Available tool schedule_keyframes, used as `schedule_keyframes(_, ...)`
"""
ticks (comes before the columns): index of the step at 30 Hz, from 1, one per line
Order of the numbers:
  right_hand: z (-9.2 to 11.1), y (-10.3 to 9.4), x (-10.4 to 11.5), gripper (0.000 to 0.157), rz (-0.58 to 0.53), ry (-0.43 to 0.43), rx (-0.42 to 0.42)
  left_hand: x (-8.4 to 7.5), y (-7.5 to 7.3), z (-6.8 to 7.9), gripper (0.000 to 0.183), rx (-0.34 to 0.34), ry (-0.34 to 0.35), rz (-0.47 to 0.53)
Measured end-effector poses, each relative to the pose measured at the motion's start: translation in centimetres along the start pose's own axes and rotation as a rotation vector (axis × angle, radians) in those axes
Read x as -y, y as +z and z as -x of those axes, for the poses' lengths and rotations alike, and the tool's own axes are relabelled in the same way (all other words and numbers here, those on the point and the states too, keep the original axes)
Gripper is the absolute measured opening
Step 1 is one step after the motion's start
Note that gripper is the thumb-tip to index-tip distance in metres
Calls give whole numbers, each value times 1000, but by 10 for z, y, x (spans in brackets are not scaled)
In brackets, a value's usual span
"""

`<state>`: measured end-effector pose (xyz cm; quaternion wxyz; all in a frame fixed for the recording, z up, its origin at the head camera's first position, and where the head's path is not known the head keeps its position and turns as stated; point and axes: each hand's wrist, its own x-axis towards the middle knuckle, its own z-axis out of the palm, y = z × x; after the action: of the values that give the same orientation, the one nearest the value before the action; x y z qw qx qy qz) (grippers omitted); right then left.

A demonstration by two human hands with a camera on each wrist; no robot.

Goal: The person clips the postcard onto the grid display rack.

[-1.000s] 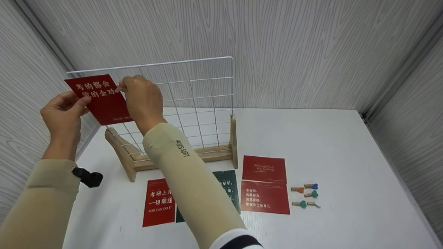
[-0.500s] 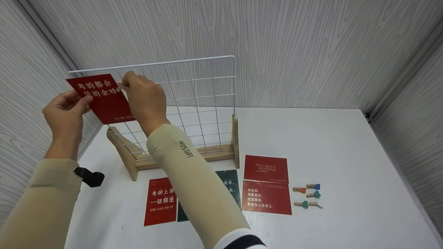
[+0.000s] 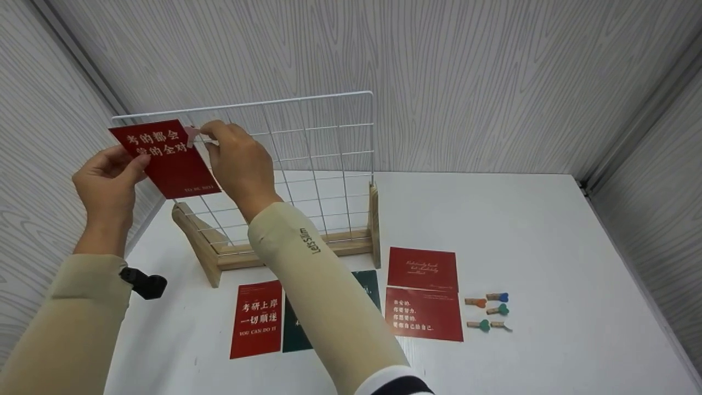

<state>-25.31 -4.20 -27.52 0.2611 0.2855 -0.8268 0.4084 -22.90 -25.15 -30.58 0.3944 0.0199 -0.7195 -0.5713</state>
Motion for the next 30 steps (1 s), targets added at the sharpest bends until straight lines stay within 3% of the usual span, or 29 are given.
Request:
schedule_keyframes(7, 6, -7, -12, 22, -5, -56, -22, -25, 2, 11, 24, 17, 21, -19)
schedule_keyframes(10, 10, -10, -20, 26, -1, -83, -31, -24, 2, 12, 21, 16, 21, -17)
schedule_keyframes(15, 18, -16, -32, 36, -10, -132, -50, -7, 1, 8, 25, 19, 34, 23)
schedule_keyframes(21, 30, -23, -43, 47, 9, -173, -20, -22, 1, 20, 39, 38, 67, 14)
schedule_keyframes(24, 38, -25, -48, 51, 25, -194, 1, -15, -1, 23, 51, 56, 70, -26)
schedule_keyframes(30, 56, -28, -59, 60, 46, -259, 45, 22, -5, 29, 72, 94, 133, -129)
